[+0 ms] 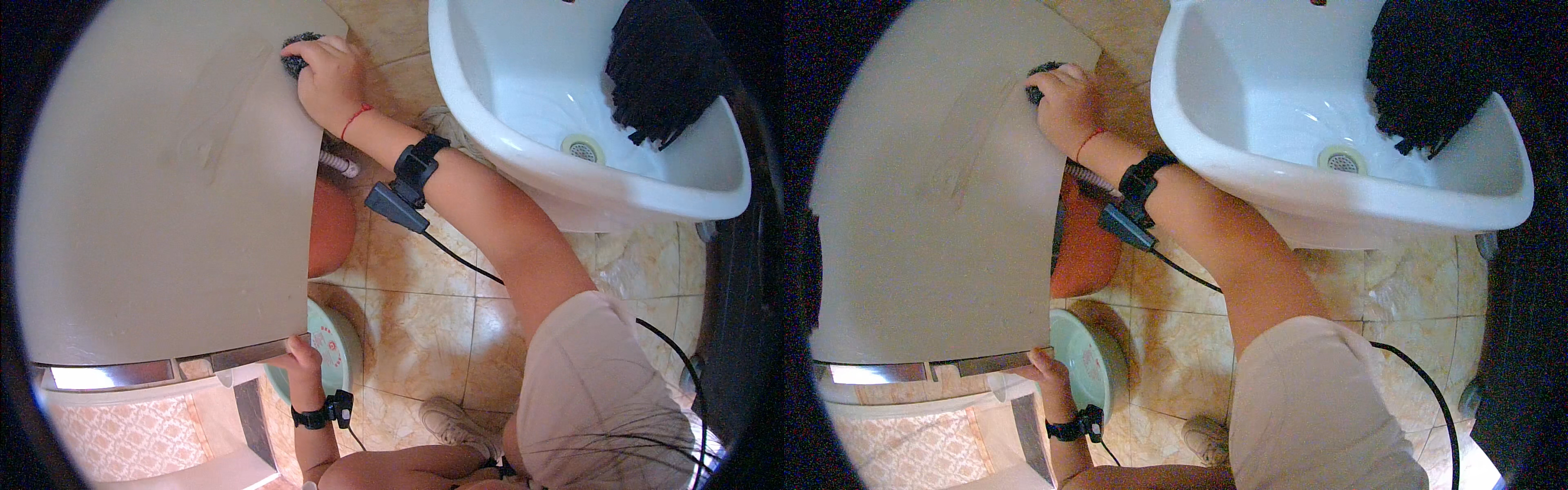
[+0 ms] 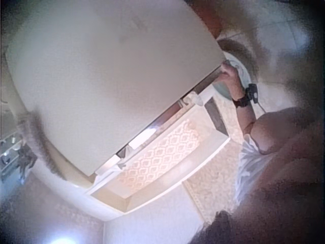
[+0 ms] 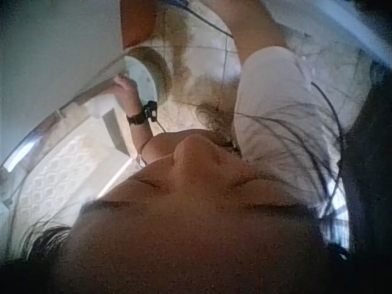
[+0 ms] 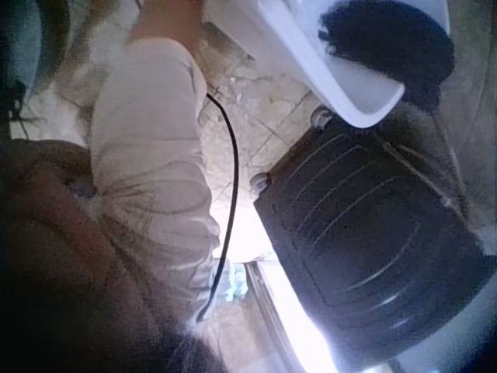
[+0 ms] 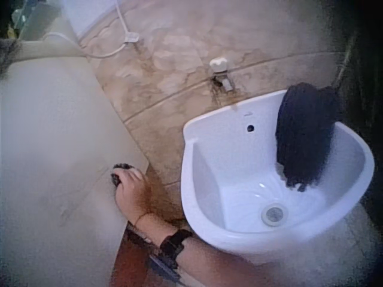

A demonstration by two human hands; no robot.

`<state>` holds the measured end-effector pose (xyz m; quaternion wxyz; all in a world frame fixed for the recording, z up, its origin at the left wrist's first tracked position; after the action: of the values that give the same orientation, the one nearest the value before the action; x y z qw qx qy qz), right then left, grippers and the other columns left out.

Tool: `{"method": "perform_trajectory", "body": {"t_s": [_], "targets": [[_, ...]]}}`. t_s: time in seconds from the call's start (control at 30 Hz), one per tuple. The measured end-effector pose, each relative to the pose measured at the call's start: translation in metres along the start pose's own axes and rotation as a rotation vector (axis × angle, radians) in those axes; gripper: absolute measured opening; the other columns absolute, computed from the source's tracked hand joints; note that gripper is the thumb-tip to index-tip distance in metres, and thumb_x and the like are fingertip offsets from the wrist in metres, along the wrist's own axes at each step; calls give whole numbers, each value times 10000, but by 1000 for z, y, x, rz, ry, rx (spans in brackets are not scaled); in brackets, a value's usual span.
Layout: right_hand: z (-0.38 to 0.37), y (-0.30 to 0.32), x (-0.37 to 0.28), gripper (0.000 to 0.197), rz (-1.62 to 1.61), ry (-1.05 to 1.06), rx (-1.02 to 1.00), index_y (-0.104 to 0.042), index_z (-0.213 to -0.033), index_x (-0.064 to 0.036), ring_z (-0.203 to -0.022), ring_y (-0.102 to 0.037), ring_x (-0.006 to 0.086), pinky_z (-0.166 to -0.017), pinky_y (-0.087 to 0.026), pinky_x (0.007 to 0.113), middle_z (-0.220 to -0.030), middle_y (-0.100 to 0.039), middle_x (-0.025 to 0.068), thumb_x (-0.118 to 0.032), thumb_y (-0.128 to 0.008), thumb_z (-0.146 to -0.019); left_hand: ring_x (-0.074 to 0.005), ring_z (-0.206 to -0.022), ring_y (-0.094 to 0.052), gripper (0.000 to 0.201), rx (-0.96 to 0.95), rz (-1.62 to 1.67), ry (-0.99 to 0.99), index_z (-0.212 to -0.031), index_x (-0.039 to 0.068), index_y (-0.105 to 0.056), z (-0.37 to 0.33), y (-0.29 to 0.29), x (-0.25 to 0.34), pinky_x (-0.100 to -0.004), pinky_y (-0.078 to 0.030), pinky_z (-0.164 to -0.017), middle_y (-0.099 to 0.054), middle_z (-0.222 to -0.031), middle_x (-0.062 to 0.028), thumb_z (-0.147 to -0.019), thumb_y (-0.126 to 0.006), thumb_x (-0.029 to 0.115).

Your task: The person wipes the exterior of a bathroom cabinet and sink area, using a abrasive pad and a cloth to scrub and dry the surfaces.

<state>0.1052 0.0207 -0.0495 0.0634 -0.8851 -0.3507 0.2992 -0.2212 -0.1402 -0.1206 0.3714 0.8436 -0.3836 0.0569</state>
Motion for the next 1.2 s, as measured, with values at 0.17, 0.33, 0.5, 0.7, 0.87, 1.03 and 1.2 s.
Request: {"method": "perform_trajectory", "body": {"t_s": [0.17, 0.33, 0.5, 0.7, 0.87, 1.03, 1.2], "targets": [[-31, -17, -1, 377, -35, -7, -51, -620, -972, -93, -880, -553, 339, -810, -437, 410, -933, -611, 150, 32, -450, -659, -333, -1207, -335, 707, -83, -197, -20, -1306, -72, 53, 10, 2, -16, -421, -205, -1028, -284, -1311, -271, -876, -417, 235], [-32, -29, 45, 390, -67, -137, -58, -602, -1034, -105, -950, -545, 342, -857, -431, 393, -1007, -599, 156, -4, -515, -668, -337, -1221, -312, 736, -47, -223, -3, -1309, -74, 88, 12, -1, -14, -432, -177, -1037, -259, -1325, -273, -874, -415, 242], [39, -16, 114, 433, 153, -371, -296, -590, -1088, -119, -978, -539, 332, -858, -432, 382, -1038, -595, 156, 15, -474, -693, -392, -1217, -284, 511, -170, -58, 118, -1291, -79, -149, 18, -8, -21, -535, -140, -1018, -201, -1325, -303, -859, -366, 87], [-29, -26, 25, 395, -51, -101, -128, -615, -1037, -104, -954, -536, 354, -853, -432, 390, -1005, -601, 167, 24, -459, -697, -399, -1210, -303, 543, -102, -189, -46, -1271, -83, -114, 20, -10, -19, -543, -118, -1012, -221, -1325, -304, -830, -382, 86], [-38, -29, 6, 349, -149, -49, -32, -632, -996, -106, -985, -518, 332, -870, -413, 395, -1025, -610, 140, 1, -508, -689, -404, -1203, -318, 573, -118, -325, -137, -1255, -87, -85, 28, -6, -25, -550, -99, -1008, -238, -1324, -306, -806, -395, 86], [22, -14, 81, 412, 109, -256, -49, -619, -1004, -85, -937, -537, 345, -841, -427, 383, -988, -610, 160, 69, -462, -656, -442, -1242, -238, 543, -312, -397, -57, -1281, -94, -122, 36, -19, -39, -577, -50, -1023, -157, -1351, -331, -811, -368, 22], [40, -8, 51, 421, 120, -302, -104, -587, -1035, -40, -993, -505, 331, -901, -371, 388, -1028, -595, 145, 77, -445, -657, -389, -1292, -137, 720, -59, -183, -38, -1298, -47, 203, 14, -12, -14, -505, -44, -1050, -122, -1371, -300, -858, -319, 183]]}}
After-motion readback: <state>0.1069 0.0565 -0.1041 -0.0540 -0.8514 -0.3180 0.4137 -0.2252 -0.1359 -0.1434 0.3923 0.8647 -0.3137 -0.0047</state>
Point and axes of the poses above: each hand's wrist, its own z-axis away from the middle knuckle, its own y-axis out of the back of the hand, x = y × z, the point moved 10 cm from there along -z, towards the middle knuckle
